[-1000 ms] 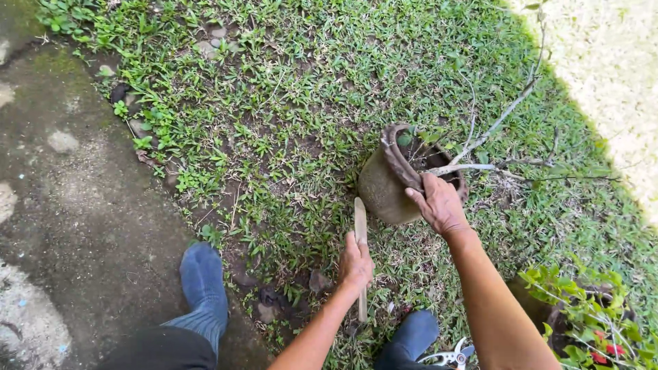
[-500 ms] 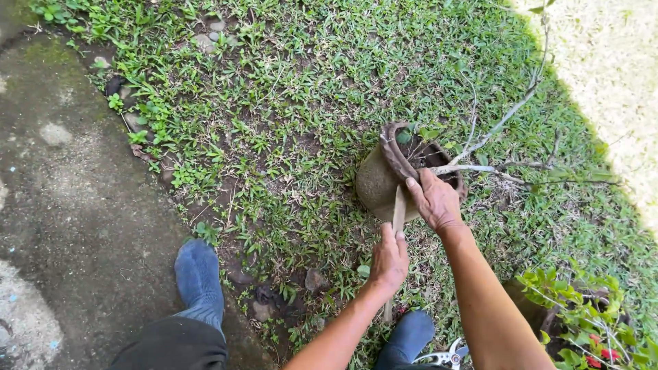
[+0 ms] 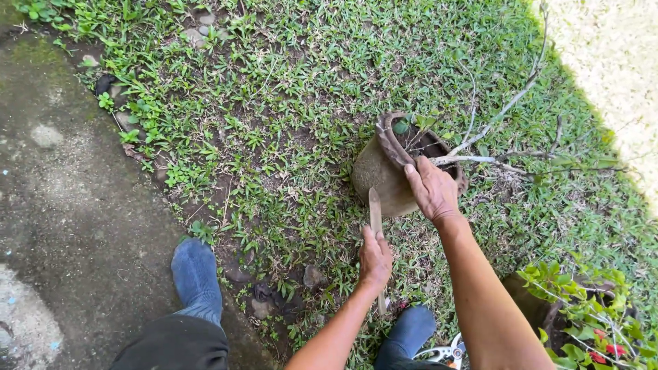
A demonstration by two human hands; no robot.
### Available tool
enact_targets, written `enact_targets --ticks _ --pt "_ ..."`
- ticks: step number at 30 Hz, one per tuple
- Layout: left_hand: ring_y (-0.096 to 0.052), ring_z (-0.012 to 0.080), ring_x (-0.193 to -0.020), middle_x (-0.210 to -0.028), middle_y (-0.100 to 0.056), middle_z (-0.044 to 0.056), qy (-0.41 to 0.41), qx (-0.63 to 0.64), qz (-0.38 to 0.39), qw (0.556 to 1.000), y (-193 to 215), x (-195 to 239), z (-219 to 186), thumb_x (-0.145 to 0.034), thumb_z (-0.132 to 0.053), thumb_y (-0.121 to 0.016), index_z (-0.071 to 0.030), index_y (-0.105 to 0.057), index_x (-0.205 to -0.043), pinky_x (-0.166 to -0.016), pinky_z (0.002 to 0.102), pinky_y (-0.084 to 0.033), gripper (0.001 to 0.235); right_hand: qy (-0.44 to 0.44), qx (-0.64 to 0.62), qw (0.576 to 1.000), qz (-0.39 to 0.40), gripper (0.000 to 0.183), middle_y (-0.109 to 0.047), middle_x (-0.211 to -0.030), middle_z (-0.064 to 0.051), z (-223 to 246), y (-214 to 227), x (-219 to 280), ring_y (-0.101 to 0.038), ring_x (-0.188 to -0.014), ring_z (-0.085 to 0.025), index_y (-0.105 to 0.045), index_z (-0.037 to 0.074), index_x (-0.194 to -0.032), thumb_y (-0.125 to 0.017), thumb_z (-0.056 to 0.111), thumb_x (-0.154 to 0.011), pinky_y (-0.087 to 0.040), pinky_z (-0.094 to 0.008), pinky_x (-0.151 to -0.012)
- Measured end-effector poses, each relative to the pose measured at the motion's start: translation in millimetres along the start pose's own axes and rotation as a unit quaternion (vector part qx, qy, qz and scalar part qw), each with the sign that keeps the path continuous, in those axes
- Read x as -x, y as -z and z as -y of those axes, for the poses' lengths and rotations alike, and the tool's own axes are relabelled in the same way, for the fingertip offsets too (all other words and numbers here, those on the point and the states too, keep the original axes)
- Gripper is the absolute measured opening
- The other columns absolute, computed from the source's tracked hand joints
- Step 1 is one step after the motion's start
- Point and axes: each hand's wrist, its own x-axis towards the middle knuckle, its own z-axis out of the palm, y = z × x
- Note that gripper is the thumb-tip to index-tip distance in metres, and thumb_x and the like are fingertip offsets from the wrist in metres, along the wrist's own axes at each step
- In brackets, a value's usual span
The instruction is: The user is scraping the outside of a ceramic pot with a small wooden stick.
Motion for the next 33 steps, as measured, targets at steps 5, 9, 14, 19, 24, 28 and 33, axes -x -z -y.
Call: enact_targets --ticks 5,9,14,19,24,28,33 --pt "-0.061 0.0211 -0.052 -0.073 -0.061 0.008 0.147 0.023 -0.008 0.989 2.4 -3.0 20.2 -0.108 -0.022 -0.04 -0.013 -0.038 -0.116 -0.043 0.041 -0.048 0.012 0.027 -0.017 0.999 -0.022 0.045 -0.065 -0.09 -0.025 -3.6 -1.7 -2.9 -0.063 -0.089 -0.046 -0.051 0.005 -0.097 -0.039 0.047 -0.105 -0.045 -0.055 -0.078" --pt "-0.056 0.018 -0.049 -0.076 -0.057 0.006 0.196 0.06 0.002 0.979 12.2 -2.2 14.4 -0.109 -0.021 -0.037 -0.015 -0.038 -0.116 -0.034 0.033 -0.042 0.01 0.037 -0.039 0.998 -0.039 0.042 -0.063 -0.09 -0.025 -11.0 -4.8 -5.1 -0.061 -0.092 -0.047 -0.053 0.006 -0.098 -0.039 0.045 -0.107 -0.044 -0.054 -0.079" --pt "-0.053 0.0155 -0.047 -0.073 -0.056 0.005 0.09 0.096 0.065 0.989 13.0 -1.1 -72.4 -0.11 -0.021 -0.037 -0.011 -0.037 -0.116 -0.032 0.032 -0.039 0.011 -0.002 -0.057 0.998 -0.018 0.04 -0.065 -0.092 -0.024 -0.4 3.5 -14.2 -0.062 -0.092 -0.045 -0.053 0.008 -0.099 -0.039 0.045 -0.106 -0.044 -0.054 -0.081" --pt "-0.058 0.019 -0.048 -0.065 -0.059 0.008 0.0 0.06 0.075 0.995 3.2 -6.8 -85.3 -0.108 -0.02 -0.038 -0.01 -0.036 -0.121 -0.038 0.038 -0.041 0.016 -0.002 -0.068 0.998 -0.013 0.039 -0.066 -0.093 -0.023 -6.0 -1.2 -20.7 -0.062 -0.093 -0.046 -0.054 0.008 -0.099 -0.041 0.044 -0.104 -0.044 -0.054 -0.079" --pt "-0.064 0.0278 -0.056 -0.072 -0.062 0.014 0.022 0.021 0.056 0.998 2.0 -11.5 -29.2 -0.11 -0.022 -0.04 -0.008 -0.038 -0.116 -0.044 0.044 -0.043 0.015 -0.009 -0.059 0.998 -0.015 0.039 -0.067 -0.093 -0.024 -15.2 -8.0 -23.6 -0.063 -0.098 -0.045 -0.055 0.008 -0.101 -0.039 0.043 -0.106 -0.044 -0.055 -0.083" --pt "-0.065 0.0272 -0.059 -0.075 -0.064 0.014 -0.021 -0.012 0.002 1.0 -14.5 -15.3 33.3 -0.109 -0.021 -0.043 -0.009 -0.039 -0.117 -0.049 0.044 -0.045 0.015 -0.008 -0.075 0.997 -0.036 0.039 -0.067 -0.097 -0.024 -9.9 -5.1 -20.5 -0.062 -0.096 -0.046 -0.057 0.009 -0.103 -0.039 0.044 -0.106 -0.044 -0.055 -0.083" --pt "-0.061 0.0215 -0.053 -0.077 -0.062 0.011 0.18 0.081 0.007 0.98 16.2 -12.8 1.4 -0.106 -0.022 -0.042 -0.012 -0.04 -0.117 -0.043 0.042 -0.049 0.015 -0.049 -0.06 0.997 -0.022 0.042 -0.068 -0.099 -0.023 -7.2 -6.6 -20.9 -0.064 -0.098 -0.045 -0.059 0.009 -0.106 -0.038 0.044 -0.106 -0.045 -0.055 -0.084"
